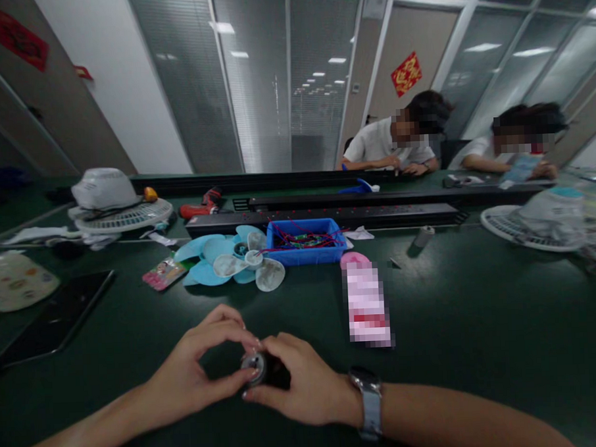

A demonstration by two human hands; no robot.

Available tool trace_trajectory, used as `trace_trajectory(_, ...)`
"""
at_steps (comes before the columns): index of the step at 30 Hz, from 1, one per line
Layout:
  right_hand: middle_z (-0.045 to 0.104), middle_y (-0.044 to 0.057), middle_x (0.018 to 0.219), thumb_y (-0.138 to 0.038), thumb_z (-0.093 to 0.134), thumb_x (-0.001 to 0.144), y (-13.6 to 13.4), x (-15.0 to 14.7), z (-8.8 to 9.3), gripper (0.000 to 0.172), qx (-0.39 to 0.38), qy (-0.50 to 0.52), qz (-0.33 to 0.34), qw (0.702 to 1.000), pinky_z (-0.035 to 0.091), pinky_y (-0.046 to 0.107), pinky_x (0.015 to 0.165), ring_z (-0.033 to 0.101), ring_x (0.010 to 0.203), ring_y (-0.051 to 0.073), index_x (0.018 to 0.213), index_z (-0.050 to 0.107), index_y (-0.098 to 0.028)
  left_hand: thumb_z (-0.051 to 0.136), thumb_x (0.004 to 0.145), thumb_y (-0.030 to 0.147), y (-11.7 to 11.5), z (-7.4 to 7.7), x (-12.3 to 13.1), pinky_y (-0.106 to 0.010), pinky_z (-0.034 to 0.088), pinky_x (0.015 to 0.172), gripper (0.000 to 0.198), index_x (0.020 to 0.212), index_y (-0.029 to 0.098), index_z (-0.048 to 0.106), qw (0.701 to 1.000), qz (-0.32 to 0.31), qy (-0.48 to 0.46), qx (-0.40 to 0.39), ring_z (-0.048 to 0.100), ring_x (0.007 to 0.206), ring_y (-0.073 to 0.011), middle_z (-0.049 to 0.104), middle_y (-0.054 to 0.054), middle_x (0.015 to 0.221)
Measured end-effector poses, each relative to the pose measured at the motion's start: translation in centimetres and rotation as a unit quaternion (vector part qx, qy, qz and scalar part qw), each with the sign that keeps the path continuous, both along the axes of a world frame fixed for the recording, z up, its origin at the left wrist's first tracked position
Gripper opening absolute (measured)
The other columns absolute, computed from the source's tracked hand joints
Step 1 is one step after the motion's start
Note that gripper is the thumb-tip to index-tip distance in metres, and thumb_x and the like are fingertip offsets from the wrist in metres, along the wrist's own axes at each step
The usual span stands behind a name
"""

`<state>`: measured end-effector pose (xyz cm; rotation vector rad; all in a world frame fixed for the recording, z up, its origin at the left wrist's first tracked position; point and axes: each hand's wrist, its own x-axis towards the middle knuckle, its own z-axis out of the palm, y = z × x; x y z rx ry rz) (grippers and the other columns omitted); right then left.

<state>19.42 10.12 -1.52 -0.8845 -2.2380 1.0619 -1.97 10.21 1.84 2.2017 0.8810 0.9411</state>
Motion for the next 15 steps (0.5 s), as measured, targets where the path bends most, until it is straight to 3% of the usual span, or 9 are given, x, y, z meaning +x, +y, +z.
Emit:
trace_trajectory(3, 0.061, 0.003, 0.094, -0.039, 0.071, 0.083, -0.02, -0.03, 0.02, 0.034, 0.0, 0.011, 0.008, 1.0, 0.044, 0.03, 0.074, 0.056, 0.084, 0.017, 0.108, 0.06, -0.019, 0.074, 0.079, 0.019, -0.05, -0.25, 0.09, -0.033, 0.05, 0.075, 0.021, 0.099, 0.022, 0.069, 1.0, 0.002, -0.004, 0.0, 0.057, 0.089, -0.0214, 0.068, -0.003, 0.082)
trace_trajectory(7, 0.06, 0.003, 0.092, -0.04, 0.072, 0.083, -0.07, -0.03, -0.04, 0.035, 0.001, 0.004, 0.003, 1.0, 0.043, 0.029, 0.072, 0.055, 0.082, 0.017, 0.108, 0.06, -0.019, 0.073, 0.08, 0.018, -0.05, 0.15, 0.19, -0.033, 0.049, 0.079, 0.015, 0.095, 0.022, 0.07, 1.0, 0.0, -0.004, -0.008, 0.06, 0.09, -0.0197, 0.072, -0.002, 0.089)
trace_trajectory(15, 0.061, 0.004, 0.091, -0.04, 0.072, 0.082, 0.02, -0.04, -0.18, 0.032, 0.007, -0.003, -0.006, 1.0, 0.044, 0.031, 0.072, 0.055, 0.081, 0.018, 0.102, 0.061, -0.017, 0.066, 0.081, 0.011, -0.29, 0.42, -0.01, -0.037, 0.047, 0.093, 0.025, 0.103, 0.024, 0.069, 0.999, -0.042, 0.0, -0.028, 0.056, 0.112, -0.0225, 0.069, -0.004, 0.108)
